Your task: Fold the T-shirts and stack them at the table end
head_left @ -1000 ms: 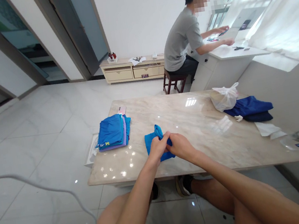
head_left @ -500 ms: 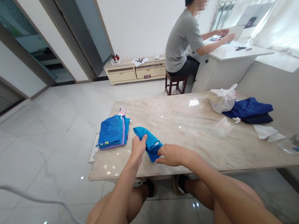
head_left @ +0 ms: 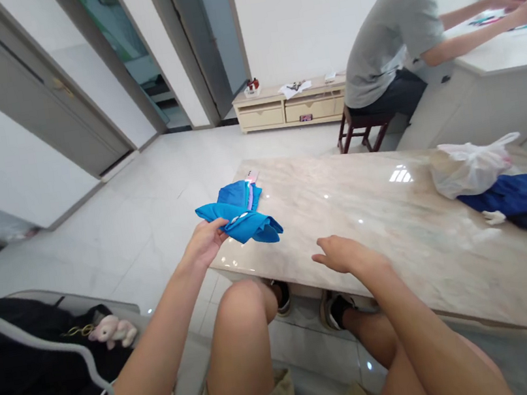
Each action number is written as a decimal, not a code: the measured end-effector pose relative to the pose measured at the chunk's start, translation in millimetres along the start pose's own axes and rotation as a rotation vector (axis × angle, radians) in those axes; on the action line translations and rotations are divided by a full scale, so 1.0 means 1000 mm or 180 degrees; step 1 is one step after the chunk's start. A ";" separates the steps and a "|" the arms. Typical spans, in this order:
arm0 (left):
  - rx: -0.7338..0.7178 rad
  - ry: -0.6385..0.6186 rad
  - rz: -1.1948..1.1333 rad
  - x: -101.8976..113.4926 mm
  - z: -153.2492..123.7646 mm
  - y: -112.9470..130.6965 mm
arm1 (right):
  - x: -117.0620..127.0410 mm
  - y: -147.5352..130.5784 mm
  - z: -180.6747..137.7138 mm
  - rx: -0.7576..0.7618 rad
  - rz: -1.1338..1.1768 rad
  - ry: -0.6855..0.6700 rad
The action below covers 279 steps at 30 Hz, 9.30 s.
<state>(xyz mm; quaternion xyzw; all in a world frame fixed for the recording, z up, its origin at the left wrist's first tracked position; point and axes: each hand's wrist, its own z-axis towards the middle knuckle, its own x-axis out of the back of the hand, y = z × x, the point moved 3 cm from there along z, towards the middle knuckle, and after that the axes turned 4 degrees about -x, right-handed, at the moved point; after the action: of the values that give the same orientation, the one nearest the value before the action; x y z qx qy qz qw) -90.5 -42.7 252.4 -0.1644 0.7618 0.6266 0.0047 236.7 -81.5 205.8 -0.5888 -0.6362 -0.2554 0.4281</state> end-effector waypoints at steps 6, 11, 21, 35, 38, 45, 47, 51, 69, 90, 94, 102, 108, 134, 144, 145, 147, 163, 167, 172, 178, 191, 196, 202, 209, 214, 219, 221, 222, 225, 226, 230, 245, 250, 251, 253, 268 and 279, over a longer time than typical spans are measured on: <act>-0.0214 0.0437 -0.0080 0.019 0.047 0.015 | -0.007 -0.007 0.003 0.0111 -0.0010 -0.0112; -0.0731 0.0571 -0.0556 0.016 0.116 0.058 | -0.007 -0.011 0.012 0.0107 0.0067 -0.0073; 0.0138 0.1196 0.1067 0.075 0.126 -0.037 | 0.000 -0.021 0.019 -0.0007 -0.0048 -0.0064; -0.1207 0.0233 0.4877 0.015 0.217 -0.100 | 0.019 -0.050 0.006 -0.0131 -0.0168 -0.0070; -0.1217 0.0170 0.5226 0.008 0.214 -0.130 | 0.020 -0.053 0.009 -0.0203 -0.0183 -0.0104; -0.0896 -0.0727 0.5535 0.000 0.181 -0.116 | 0.022 -0.061 0.011 -0.0056 -0.0202 -0.0087; -0.1049 -0.1148 0.5424 -0.001 0.163 -0.109 | 0.023 -0.063 0.010 -0.0050 -0.0189 -0.0058; -0.1187 -0.0903 0.5071 0.014 0.144 -0.087 | 0.027 -0.069 0.008 -0.0050 -0.0139 0.0020; -0.0820 0.0559 0.5303 0.033 0.162 -0.101 | 0.047 -0.052 0.006 -0.0145 0.0089 0.0048; -0.2336 -0.0196 0.0914 -0.158 0.026 0.024 | 0.088 -0.016 0.004 -0.0204 0.1345 0.2838; -0.1784 -0.0435 0.0588 -0.178 0.002 -0.016 | 0.085 0.002 0.001 -0.0491 0.1509 0.2953; -0.1016 -0.0945 0.0115 -0.204 -0.024 -0.035 | 0.082 0.018 -0.011 -0.0726 0.2271 0.3059; -0.0506 -0.1238 0.0043 -0.200 -0.021 -0.039 | 0.088 0.007 -0.008 -0.0602 0.3140 0.3564; 0.0260 -0.1687 0.0840 -0.205 0.018 -0.088 | 0.095 0.029 -0.032 -0.0511 0.3359 0.4543; -0.0792 -0.0696 0.1164 -0.171 0.033 -0.060 | 0.054 0.075 -0.009 -0.0826 0.1527 0.2516; -0.0832 -0.0682 0.1211 -0.172 0.033 -0.062 | 0.048 0.075 -0.002 -0.0518 0.1525 0.2398; -0.0936 -0.0708 0.1276 -0.176 0.031 -0.068 | 0.042 0.071 0.010 0.0047 0.1644 0.2444; -0.0901 -0.0596 0.0552 -0.184 0.019 -0.070 | 0.066 -0.006 0.024 0.0231 0.2582 0.2092; -0.0946 -0.0225 0.0536 -0.178 0.023 -0.070 | 0.067 -0.012 0.038 -0.0069 0.2617 0.2342; -0.1313 -0.0194 0.0541 -0.167 0.030 -0.057 | 0.077 -0.002 0.024 -0.0416 0.3388 0.3082; -0.2004 0.0135 0.0829 -0.146 0.037 -0.038 | 0.080 0.033 -0.001 -0.0291 0.4628 0.3890; -0.1455 -0.0684 0.0880 -0.175 0.024 -0.062 | 0.036 0.032 0.048 0.0173 0.2054 0.2570; -0.1243 -0.1125 0.0276 -0.176 0.011 -0.046 | 0.031 0.021 0.047 0.0402 0.2038 0.1666; -0.1231 -0.1085 0.0138 -0.165 0.004 -0.041 | 0.044 0.012 0.037 -0.0011 0.1483 0.1644; -0.1394 -0.0427 0.0707 -0.152 0.021 -0.046 | 0.066 0.005 0.015 -0.0536 0.1679 0.3359; -0.0326 -0.0839 0.0357 -0.154 0.027 -0.064 | 0.063 -0.009 0.005 -0.0457 0.1707 0.3628; 0.0239 -0.1584 0.0019 -0.157 0.016 -0.071 | 0.058 -0.012 0.004 -0.0139 0.1718 0.3513; 0.0191 -0.1535 -0.0137 -0.156 0.015 -0.070 | 0.057 -0.012 0.006 -0.0088 0.1651 0.3431; 0.0146 -0.1474 -0.0207 -0.156 0.015 -0.069 | 0.057 -0.012 0.007 -0.0055 0.1608 0.3363; -0.0136 -0.1167 -0.0285 -0.153 0.020 -0.066 | 0.057 -0.015 0.012 0.0121 0.1497 0.3080; -0.0294 -0.0996 -0.0237 -0.151 0.022 -0.065 | 0.056 -0.018 0.014 0.0210 0.1459 0.2961; -0.0683 -0.0434 0.0000 -0.144 0.027 -0.064 | 0.053 -0.029 0.022 0.0450 0.1242 0.2466; -0.0035 -0.0914 -0.1075 -0.142 0.011 -0.040 | 0.048 -0.012 0.039 0.0651 0.3320 0.2037; -0.0052 -0.1663 -0.0986 -0.155 -0.012 -0.031 | 0.048 -0.009 0.043 0.0907 0.3881 0.1964; -0.0091 -0.1633 -0.0957 -0.156 -0.012 -0.032 | 0.049 -0.006 0.044 0.0876 0.3888 0.2035; -0.0178 -0.1501 -0.0896 -0.157 -0.008 -0.034 | 0.050 0.001 0.048 0.0710 0.3763 0.2105; -0.0868 0.0034 -0.0520 -0.119 0.046 -0.042 | 0.061 0.006 0.027 0.0233 0.2835 0.2489; -0.0936 -0.0241 -0.0401 -0.129 0.041 -0.042 | 0.060 0.019 0.031 0.0120 0.3055 0.2675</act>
<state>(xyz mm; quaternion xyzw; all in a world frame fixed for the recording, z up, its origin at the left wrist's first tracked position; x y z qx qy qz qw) 34.4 21.1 231.2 -0.1870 0.6493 0.7356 0.0485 251.2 -20.8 237.1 -0.6502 -0.0839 -0.2331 0.7182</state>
